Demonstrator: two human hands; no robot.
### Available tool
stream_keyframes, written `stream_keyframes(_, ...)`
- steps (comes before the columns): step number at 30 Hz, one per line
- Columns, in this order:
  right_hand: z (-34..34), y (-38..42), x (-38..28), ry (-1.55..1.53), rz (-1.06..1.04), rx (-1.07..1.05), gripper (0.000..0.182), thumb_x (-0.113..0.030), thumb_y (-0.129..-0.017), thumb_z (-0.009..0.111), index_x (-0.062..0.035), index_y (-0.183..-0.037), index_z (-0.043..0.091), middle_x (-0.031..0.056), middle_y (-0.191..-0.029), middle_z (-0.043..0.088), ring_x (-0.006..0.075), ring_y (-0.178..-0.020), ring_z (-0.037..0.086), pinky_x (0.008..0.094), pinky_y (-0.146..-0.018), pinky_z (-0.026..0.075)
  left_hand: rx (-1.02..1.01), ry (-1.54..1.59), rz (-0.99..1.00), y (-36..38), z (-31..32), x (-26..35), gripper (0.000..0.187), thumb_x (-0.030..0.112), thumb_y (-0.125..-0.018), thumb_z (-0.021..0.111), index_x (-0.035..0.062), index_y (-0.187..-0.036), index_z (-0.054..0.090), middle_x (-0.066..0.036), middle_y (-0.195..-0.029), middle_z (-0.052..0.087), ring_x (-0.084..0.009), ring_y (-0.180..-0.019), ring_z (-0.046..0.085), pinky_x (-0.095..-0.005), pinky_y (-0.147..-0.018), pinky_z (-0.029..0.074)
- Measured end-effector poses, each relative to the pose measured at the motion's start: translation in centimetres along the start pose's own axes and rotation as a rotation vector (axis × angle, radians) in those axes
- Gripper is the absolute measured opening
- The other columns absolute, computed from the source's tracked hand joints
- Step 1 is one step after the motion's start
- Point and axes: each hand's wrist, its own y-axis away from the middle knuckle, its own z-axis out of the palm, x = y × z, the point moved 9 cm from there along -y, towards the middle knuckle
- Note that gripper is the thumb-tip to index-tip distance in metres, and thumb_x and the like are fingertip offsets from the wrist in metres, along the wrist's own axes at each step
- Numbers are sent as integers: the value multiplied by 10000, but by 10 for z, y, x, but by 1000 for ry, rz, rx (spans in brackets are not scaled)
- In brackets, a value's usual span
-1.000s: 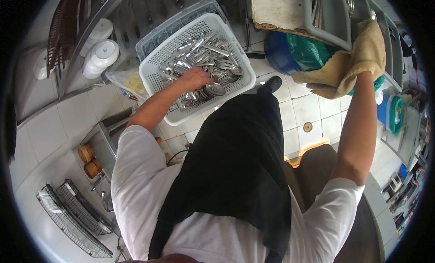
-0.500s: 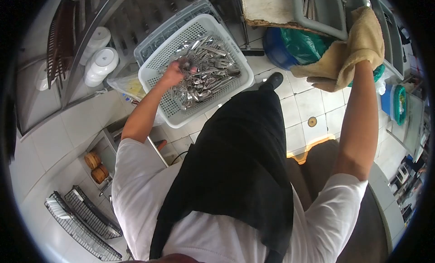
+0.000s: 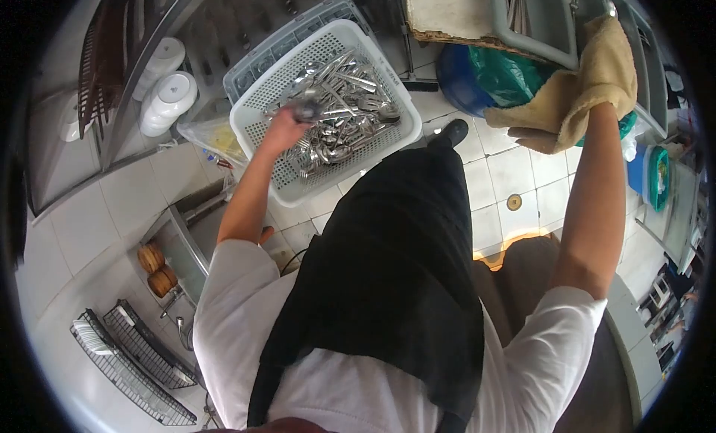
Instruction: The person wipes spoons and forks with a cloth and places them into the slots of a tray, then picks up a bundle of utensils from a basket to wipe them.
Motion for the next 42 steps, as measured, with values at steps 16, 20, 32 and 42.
stream_keyframes(16, 6, -8, -2, -33, -374, 2, 265, -192, -917, 388, -23, -1048, 545, 101, -906, 631, 228, -897, 604, 293, -894, 411, -160, -440, 476, -49, 112, 104, 295, 120, -738, 611, 86, -1029, 581, -91, -1032, 565, -277, -1097, 495, -361, -895, 450)
stream_keyframes(20, 0, -9, -3, -18, -289, 112, 153, -137, -864, 498, -60, -960, 589, 154, -957, 632, 330, -946, 586, 390, -799, 457, -191, -434, 348, -65, 133, 98, 220, 161, -813, 557, 65, -1006, 599, -101, -1096, 556, -277, -1120, 488, -404, -940, 417)
stream_keyframes(32, -3, -8, 6, -207, -297, 232, 251, -194, -850, 421, -63, -960, 604, 193, -946, 625, 371, -942, 571, 435, -798, 436, -190, -518, 635, -11, 118, 88, 233, 106, -758, 557, 31, -979, 564, -81, -1018, 524, -266, -1055, 498, -340, -760, 513)
stream_keyframes(42, -8, -11, -17, -112, -432, 110, 262, -181, -897, 445, -8, -795, 613, 134, -813, 649, 223, -772, 618, 295, -625, 493, -39, -359, 576, -24, 114, 98, 304, 117, -700, 612, 36, -991, 571, -100, -1002, 529, -289, -1006, 497, -360, -781, 488)
